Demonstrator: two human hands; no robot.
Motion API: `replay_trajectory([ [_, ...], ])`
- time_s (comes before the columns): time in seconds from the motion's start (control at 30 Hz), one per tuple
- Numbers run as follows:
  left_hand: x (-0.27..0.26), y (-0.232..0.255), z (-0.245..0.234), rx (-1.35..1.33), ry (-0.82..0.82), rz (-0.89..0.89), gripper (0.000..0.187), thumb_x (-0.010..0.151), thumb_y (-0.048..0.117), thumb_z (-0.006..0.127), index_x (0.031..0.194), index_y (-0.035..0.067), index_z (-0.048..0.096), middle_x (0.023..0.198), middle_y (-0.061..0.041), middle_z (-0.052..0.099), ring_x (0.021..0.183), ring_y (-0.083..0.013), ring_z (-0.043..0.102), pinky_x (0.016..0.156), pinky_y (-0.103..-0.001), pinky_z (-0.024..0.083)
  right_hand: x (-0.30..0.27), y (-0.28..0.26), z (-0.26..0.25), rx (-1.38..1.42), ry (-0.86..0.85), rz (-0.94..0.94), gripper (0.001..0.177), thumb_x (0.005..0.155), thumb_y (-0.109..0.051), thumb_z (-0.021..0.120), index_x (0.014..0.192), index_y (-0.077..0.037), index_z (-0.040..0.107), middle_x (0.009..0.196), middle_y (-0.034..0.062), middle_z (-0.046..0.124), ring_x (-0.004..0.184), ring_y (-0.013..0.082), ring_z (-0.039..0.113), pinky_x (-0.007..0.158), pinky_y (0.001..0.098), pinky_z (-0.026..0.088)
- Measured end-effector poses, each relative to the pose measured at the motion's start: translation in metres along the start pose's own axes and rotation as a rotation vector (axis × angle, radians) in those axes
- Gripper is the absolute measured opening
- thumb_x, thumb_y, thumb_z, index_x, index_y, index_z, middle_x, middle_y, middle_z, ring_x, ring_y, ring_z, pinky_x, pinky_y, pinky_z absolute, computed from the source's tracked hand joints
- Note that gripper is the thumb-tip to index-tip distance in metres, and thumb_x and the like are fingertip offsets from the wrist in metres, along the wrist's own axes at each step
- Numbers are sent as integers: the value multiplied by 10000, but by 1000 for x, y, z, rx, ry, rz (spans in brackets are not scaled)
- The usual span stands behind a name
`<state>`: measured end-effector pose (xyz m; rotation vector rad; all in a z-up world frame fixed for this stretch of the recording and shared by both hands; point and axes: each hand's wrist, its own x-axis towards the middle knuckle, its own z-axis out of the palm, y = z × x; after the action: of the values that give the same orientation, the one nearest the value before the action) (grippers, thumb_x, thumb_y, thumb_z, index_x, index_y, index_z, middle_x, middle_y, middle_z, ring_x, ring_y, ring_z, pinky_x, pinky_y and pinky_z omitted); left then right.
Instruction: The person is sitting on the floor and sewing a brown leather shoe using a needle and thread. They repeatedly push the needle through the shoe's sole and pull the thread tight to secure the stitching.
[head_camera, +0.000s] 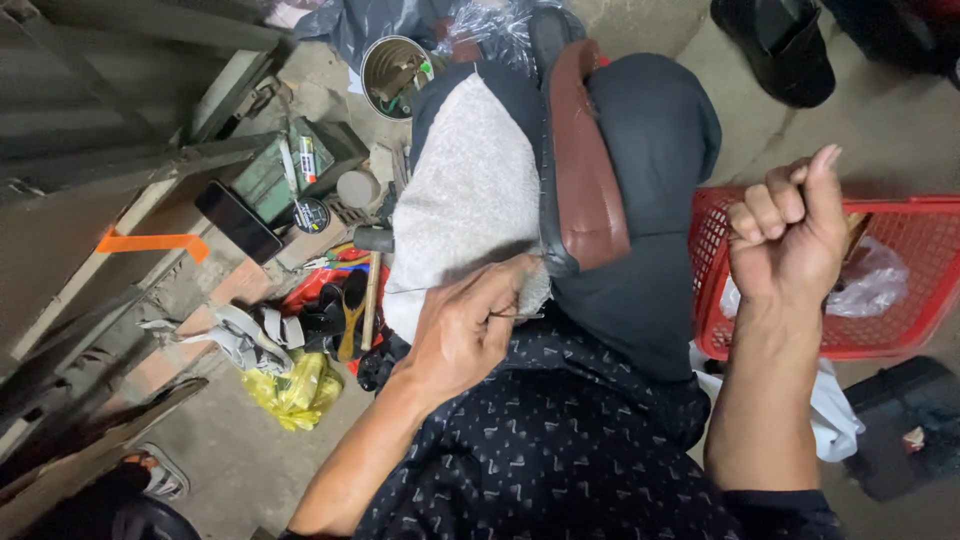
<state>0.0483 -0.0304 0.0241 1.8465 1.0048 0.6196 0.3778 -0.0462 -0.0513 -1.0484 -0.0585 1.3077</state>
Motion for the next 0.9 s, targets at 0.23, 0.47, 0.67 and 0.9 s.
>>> replay_trajectory([
  [0.23,13,8,13,-10,-23,52,409,873,-182,469,1230,-37,604,737,3,541,604,-123,517,544,-278,503,11,3,-26,-95,153,39,303,1018,-352,725,796,-185,604,568,-100,315,473,21,210,462,181,204],
  [0.47,29,16,24,171,-115,62,414,805,-139,487,1174,22,583,708,26,510,591,-158,533,534,-329,448,22,27,-74,-92,238,69,348,1037,-297,714,763,-198,525,580,-95,265,480,23,207,449,172,171],
  [0.67,15,6,11,-28,-118,-65,361,898,-125,509,1214,25,599,701,43,443,592,-129,467,588,-299,473,1,21,-33,-211,181,-45,366,1087,-281,644,775,-202,471,592,-71,287,474,37,231,430,206,178],
  [0.9,6,30,-21,-111,44,-268,152,940,65,634,1009,58,769,694,-129,753,694,-354,773,604,-401,601,-81,31,46,-662,-136,-141,355,920,-44,607,1263,49,613,1070,249,718,444,79,496,428,215,440],
])
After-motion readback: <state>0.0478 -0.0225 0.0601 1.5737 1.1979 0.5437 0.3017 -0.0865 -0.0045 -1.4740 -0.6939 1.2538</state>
